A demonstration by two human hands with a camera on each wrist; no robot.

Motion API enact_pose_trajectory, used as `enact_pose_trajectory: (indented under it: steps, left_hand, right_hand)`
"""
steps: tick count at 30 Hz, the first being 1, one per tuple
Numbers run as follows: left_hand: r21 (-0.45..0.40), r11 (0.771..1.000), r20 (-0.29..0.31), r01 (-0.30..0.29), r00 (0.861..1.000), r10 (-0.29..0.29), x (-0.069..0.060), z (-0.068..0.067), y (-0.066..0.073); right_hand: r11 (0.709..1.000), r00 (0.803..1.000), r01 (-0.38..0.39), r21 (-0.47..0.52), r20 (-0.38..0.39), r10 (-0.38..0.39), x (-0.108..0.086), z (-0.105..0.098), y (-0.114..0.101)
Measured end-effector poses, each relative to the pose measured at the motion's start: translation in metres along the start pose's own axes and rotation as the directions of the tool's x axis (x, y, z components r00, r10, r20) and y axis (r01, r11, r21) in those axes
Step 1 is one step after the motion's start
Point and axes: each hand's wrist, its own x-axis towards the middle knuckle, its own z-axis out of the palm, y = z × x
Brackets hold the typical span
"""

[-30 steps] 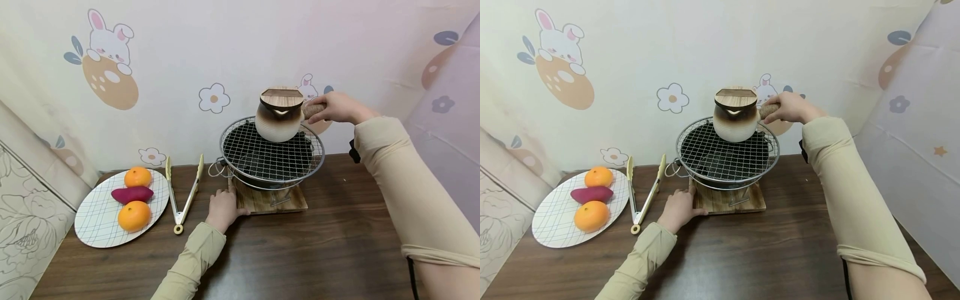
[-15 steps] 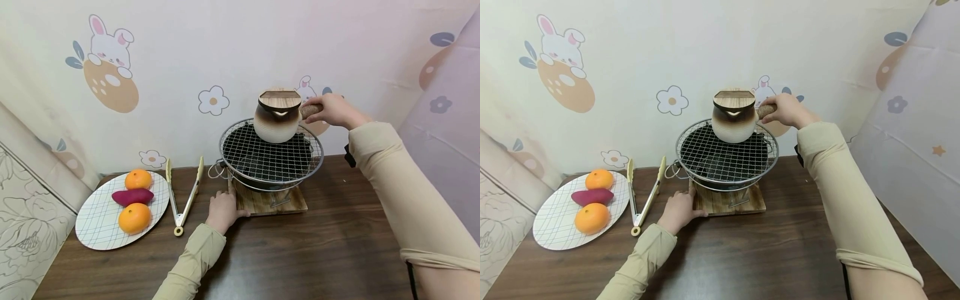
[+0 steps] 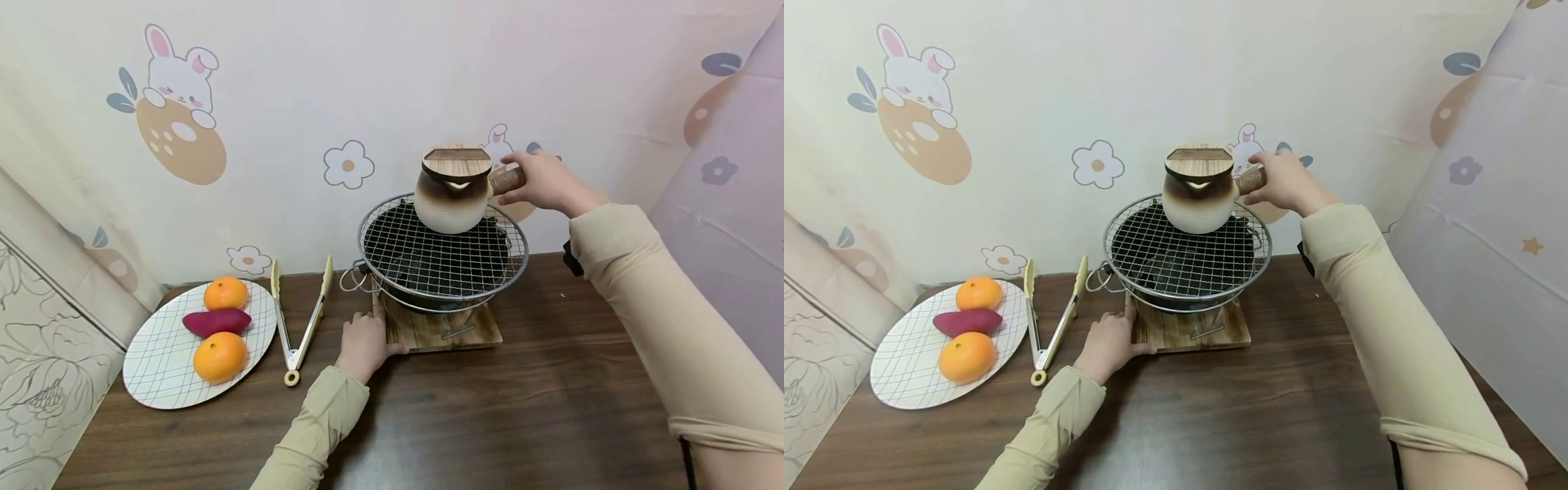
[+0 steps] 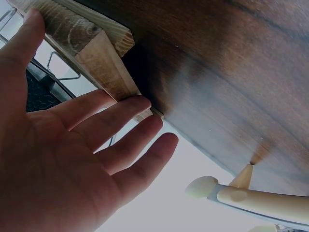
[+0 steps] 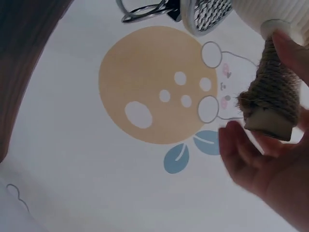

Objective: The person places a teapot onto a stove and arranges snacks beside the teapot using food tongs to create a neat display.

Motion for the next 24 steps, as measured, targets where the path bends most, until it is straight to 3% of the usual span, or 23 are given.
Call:
enact_pose_trajectory:
  steps: [5, 11, 21, 24]
  left_hand:
    - [-0.006, 1.000, -0.011, -0.002, 1.000, 0.002, 0.000, 0.003, -0.001]
    - [-0.011, 1.000, -0.022, -0.007, 1.000, 0.007, 0.000, 0.002, -0.001]
    - [0.014, 1.000, -0.042, -0.024, 0.999, 0.025, -0.001, 0.003, -0.002]
    - [0.025, 0.999, -0.039, -0.023, 0.999, 0.024, 0.000, 0.003, -0.002]
  right_hand:
    - [0.995, 0.998, -0.070, 0.068, 0.001, 0.070, -0.013, -0.001, 0.000]
    - [0.986, 0.997, -0.043, 0.159, -0.050, 0.051, -0.038, 0.004, 0.011]
    - [0.990, 0.991, -0.023, 0.141, -0.128, 0.041, -0.071, 0.029, 0.029]
    - [0.991, 0.992, -0.011, 0.132, -0.122, 0.027, -0.078, 0.040, 0.033]
